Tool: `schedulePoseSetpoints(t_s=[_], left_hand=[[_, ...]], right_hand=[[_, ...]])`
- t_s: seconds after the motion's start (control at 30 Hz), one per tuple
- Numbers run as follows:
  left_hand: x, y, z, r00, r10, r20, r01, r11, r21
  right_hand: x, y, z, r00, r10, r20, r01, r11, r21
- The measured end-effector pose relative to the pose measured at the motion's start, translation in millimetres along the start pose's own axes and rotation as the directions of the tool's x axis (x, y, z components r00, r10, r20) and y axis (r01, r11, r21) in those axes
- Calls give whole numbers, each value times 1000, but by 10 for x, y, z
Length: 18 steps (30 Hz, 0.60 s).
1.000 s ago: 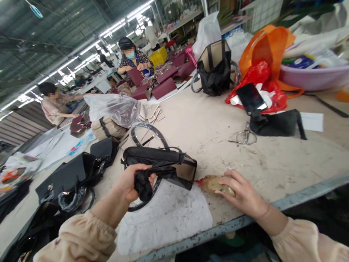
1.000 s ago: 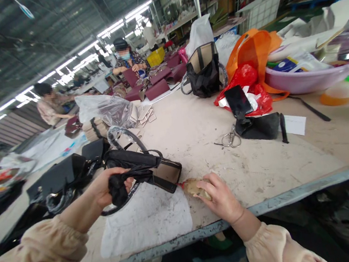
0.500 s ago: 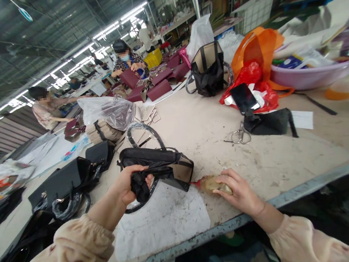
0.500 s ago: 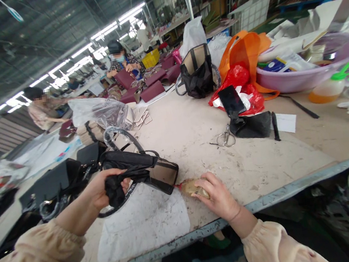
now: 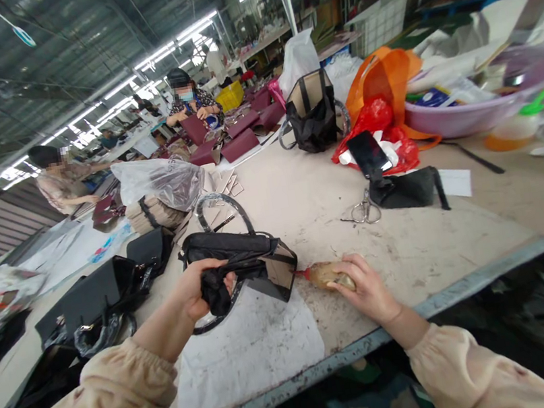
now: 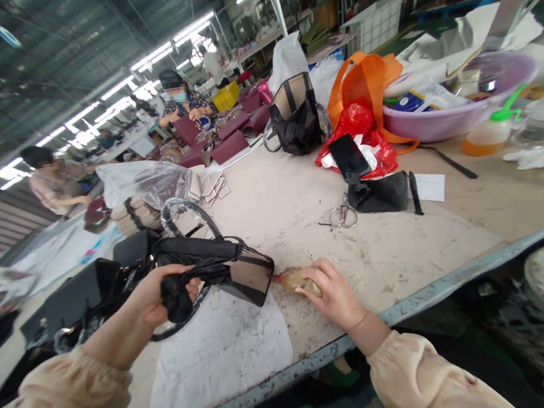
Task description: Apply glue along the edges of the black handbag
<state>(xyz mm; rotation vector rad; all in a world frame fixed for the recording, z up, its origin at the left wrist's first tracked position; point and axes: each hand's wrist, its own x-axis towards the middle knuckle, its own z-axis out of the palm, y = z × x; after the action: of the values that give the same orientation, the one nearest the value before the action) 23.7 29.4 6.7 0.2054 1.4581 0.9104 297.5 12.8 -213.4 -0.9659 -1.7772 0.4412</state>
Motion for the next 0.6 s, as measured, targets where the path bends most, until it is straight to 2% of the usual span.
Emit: schedulePoseSetpoints(t_s=[0.17, 0.43, 0.6], left_hand=[[34, 23, 58, 1000, 3, 1, -3, 1000, 16], [90, 54, 144, 999, 24, 23, -25, 998, 49], [149, 71, 146, 998, 33, 48, -37, 997, 70]], right_hand=[[-32, -96, -4, 997, -20, 78, 15, 998, 56], [14, 44, -25, 999, 32, -37, -32, 999, -4], [-13, -52, -55, 999, 13, 47, -15, 999, 36]])
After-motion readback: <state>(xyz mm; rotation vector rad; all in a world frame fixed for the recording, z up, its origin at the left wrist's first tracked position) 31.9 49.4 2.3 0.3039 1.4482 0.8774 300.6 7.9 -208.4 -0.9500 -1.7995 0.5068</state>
